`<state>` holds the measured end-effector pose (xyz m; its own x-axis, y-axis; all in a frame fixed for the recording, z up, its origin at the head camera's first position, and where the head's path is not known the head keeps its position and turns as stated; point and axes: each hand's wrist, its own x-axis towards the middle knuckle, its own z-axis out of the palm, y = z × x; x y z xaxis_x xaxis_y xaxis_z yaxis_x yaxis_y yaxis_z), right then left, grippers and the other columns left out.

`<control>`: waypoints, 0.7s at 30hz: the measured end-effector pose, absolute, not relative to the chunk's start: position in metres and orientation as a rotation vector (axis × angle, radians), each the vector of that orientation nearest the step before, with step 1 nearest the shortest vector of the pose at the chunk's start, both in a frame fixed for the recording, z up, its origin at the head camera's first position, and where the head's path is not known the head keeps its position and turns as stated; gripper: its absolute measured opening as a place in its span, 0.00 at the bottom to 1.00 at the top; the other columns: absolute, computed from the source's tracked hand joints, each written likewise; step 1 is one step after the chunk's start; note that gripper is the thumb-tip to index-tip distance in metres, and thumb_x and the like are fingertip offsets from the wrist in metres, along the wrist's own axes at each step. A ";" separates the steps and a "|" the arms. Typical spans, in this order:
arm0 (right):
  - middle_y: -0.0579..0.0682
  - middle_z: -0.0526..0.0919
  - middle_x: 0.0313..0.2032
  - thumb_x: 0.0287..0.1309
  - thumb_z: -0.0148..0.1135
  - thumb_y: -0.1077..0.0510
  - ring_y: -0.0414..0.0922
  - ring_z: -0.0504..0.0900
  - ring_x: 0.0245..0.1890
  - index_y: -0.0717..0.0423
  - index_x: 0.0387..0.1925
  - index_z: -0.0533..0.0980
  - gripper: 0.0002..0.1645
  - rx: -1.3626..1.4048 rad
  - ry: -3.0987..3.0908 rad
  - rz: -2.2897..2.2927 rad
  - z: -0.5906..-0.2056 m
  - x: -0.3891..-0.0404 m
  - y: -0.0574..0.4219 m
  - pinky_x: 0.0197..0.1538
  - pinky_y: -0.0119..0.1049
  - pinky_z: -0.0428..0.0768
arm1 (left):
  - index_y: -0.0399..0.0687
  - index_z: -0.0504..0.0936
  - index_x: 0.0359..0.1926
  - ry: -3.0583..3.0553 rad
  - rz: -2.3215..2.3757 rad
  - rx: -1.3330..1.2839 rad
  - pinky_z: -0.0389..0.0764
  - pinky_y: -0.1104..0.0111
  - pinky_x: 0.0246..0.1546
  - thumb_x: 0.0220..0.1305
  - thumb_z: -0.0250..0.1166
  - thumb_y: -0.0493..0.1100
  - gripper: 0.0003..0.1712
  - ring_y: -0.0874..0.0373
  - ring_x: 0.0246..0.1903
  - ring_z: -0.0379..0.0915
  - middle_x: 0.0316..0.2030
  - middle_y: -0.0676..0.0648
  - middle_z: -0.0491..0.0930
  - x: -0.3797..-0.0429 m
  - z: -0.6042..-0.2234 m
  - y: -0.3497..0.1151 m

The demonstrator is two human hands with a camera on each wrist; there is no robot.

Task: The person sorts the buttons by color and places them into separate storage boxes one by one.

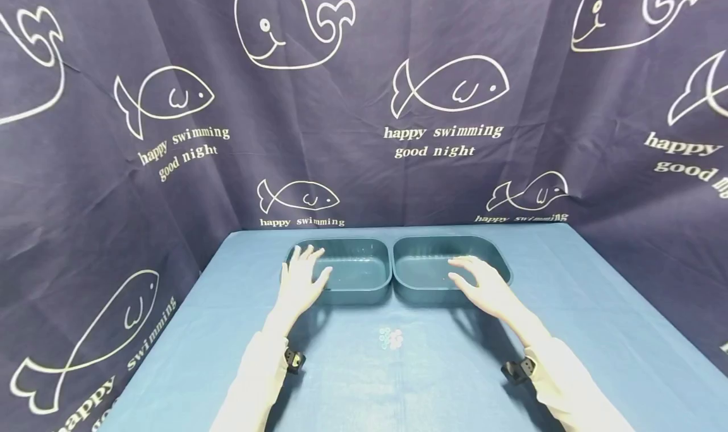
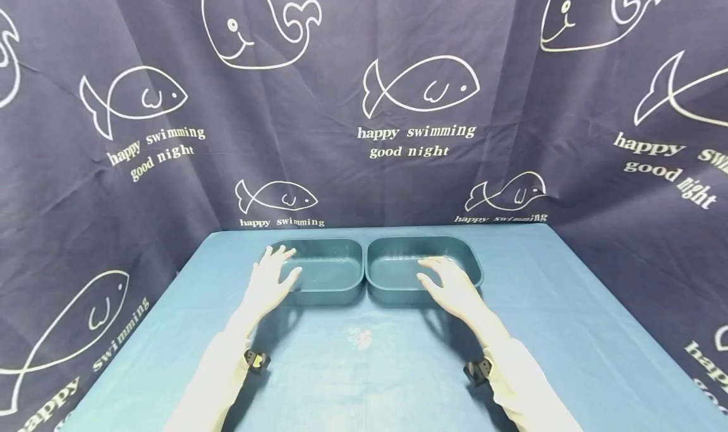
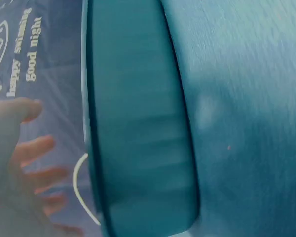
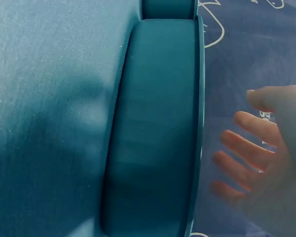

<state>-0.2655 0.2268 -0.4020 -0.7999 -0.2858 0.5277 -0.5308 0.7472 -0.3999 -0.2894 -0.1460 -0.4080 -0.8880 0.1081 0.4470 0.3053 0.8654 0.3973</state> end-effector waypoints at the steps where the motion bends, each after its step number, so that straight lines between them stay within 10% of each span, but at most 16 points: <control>1: 0.59 0.80 0.48 0.58 0.59 0.58 0.58 0.74 0.53 0.59 0.49 0.78 0.17 0.620 -2.492 0.771 -0.402 -0.266 0.227 0.57 0.53 0.67 | 0.46 0.71 0.61 -2.585 -0.707 -0.288 0.49 0.35 0.61 0.63 0.57 0.53 0.28 0.36 0.68 0.49 0.64 0.37 0.66 -0.291 -0.409 -0.148; 21: 0.40 0.74 0.25 0.47 0.66 0.67 0.32 0.68 0.24 0.55 0.36 0.82 0.11 0.771 -2.251 0.967 -0.414 -0.259 0.209 0.28 0.24 0.67 | 0.26 0.57 0.65 -2.328 -1.325 0.051 0.54 0.51 0.66 0.64 0.55 0.39 0.33 0.34 0.65 0.53 0.63 0.26 0.60 -0.319 -0.431 -0.180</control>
